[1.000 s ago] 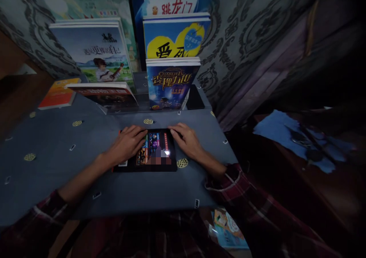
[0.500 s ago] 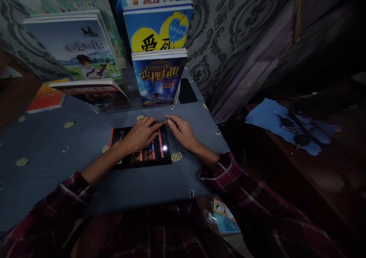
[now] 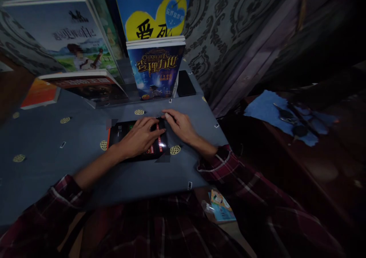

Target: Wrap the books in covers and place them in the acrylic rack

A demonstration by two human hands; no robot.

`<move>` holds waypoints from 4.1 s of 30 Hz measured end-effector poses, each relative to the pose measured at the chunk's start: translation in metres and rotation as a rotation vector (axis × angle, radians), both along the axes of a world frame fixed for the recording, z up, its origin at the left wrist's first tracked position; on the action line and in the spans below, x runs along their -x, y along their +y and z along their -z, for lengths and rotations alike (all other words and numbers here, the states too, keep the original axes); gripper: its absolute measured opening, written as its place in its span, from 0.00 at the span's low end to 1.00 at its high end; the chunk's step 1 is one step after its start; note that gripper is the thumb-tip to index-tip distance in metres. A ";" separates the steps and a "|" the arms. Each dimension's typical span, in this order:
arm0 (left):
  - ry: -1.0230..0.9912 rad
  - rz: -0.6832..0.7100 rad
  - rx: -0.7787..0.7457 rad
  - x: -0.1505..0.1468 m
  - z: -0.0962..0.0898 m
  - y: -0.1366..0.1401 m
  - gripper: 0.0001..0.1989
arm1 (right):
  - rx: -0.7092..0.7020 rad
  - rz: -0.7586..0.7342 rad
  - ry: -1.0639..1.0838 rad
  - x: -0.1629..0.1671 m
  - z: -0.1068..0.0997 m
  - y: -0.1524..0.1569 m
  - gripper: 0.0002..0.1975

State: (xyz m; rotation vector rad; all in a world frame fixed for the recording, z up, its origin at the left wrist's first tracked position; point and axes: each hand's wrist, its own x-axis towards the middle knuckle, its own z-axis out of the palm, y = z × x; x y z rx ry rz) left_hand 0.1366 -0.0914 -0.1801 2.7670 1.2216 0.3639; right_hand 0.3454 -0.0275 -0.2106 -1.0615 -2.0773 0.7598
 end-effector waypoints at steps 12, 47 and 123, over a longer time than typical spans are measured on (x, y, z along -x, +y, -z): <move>0.111 0.104 0.062 -0.005 -0.008 -0.041 0.24 | -0.028 -0.005 0.025 0.000 0.002 0.001 0.17; 0.120 -0.192 -0.185 -0.024 0.011 -0.123 0.20 | -0.302 -0.353 -0.058 -0.012 -0.006 -0.081 0.13; -0.410 -0.802 0.510 0.097 -0.021 -0.078 0.21 | 0.628 -0.178 0.446 0.082 -0.003 0.022 0.23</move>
